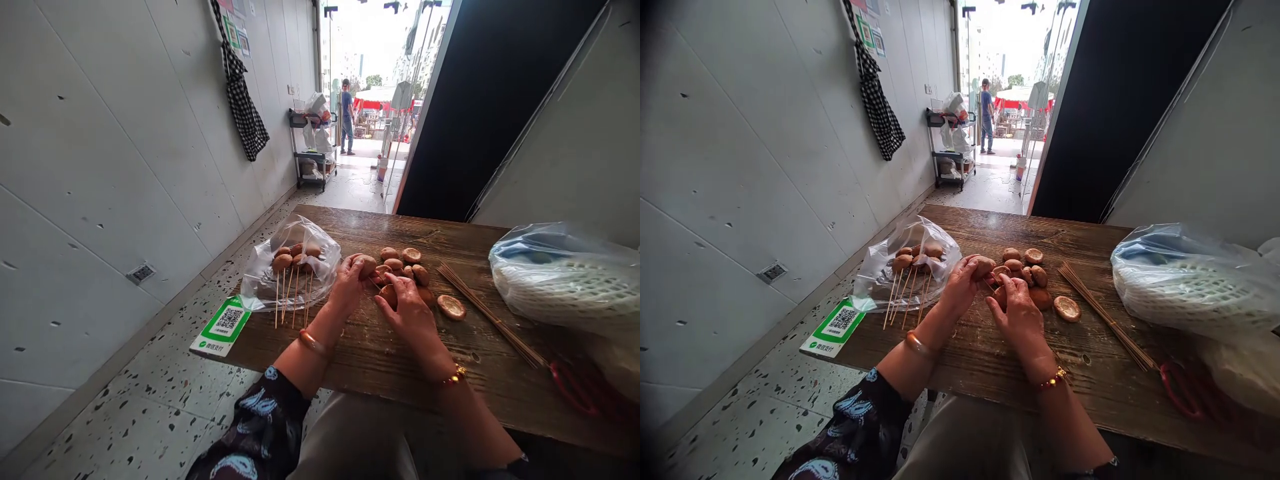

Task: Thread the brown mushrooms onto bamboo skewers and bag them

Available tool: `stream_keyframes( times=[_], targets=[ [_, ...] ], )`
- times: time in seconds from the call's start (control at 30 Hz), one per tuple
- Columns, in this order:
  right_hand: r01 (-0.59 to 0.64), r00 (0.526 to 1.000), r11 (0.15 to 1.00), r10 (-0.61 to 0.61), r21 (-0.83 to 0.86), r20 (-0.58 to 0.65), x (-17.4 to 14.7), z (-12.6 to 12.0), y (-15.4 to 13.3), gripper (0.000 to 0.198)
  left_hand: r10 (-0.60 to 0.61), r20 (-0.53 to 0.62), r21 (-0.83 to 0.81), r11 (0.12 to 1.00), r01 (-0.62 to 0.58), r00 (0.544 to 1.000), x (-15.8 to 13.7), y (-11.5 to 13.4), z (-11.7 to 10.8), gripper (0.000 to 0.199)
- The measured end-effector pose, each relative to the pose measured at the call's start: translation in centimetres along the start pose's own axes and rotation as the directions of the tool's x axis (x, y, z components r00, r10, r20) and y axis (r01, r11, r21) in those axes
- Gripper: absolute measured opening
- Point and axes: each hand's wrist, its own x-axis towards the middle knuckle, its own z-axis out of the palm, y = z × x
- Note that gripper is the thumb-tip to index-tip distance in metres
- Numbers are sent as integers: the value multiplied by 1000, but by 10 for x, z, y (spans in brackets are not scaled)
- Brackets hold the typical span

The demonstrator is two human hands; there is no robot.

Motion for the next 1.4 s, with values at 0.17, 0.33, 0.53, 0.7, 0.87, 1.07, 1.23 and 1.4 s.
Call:
stream_keyframes(
  times=[0.17, 0.33, 0.53, 0.7, 0.87, 1.07, 1.23, 1.4],
  targets=[
    [-26, 999, 991, 21, -128, -38, 4, 8, -5, 32, -1, 7, 14, 1000, 1, 1000, -3, 0, 2, 33],
    [-70, 997, 980, 65, -187, -32, 3, 3, -4, 27, -6, 12, 6, 1000, 6, 1000, -4, 3, 4, 33],
    [-43, 997, 992, 35, -116, -72, 2, -1, 1, 24, -43, 29, -28, 999, 43, 999, -4, 4, 6, 32],
    [-70, 996, 991, 63, -116, -66, 4, -4, -1, 25, -66, 42, -42, 997, 67, 997, -5, 4, 9, 30],
    [-80, 995, 991, 72, -111, -76, 6, -6, 0, 24, -68, 54, -41, 997, 70, 996, -6, 3, 11, 28],
    [-68, 996, 993, 62, -99, -64, 7, -4, 2, 25, -69, 33, -67, 995, 71, 997, -5, 1, 9, 29],
    [-65, 994, 994, 56, -90, -97, 5, -5, 3, 29, -54, 51, -60, 997, 57, 997, -5, 0, 8, 29],
    [-58, 989, 997, 50, -53, -137, 5, -7, 4, 25, -24, 9, -47, 999, 25, 1000, -5, 3, 7, 29]
  ],
)
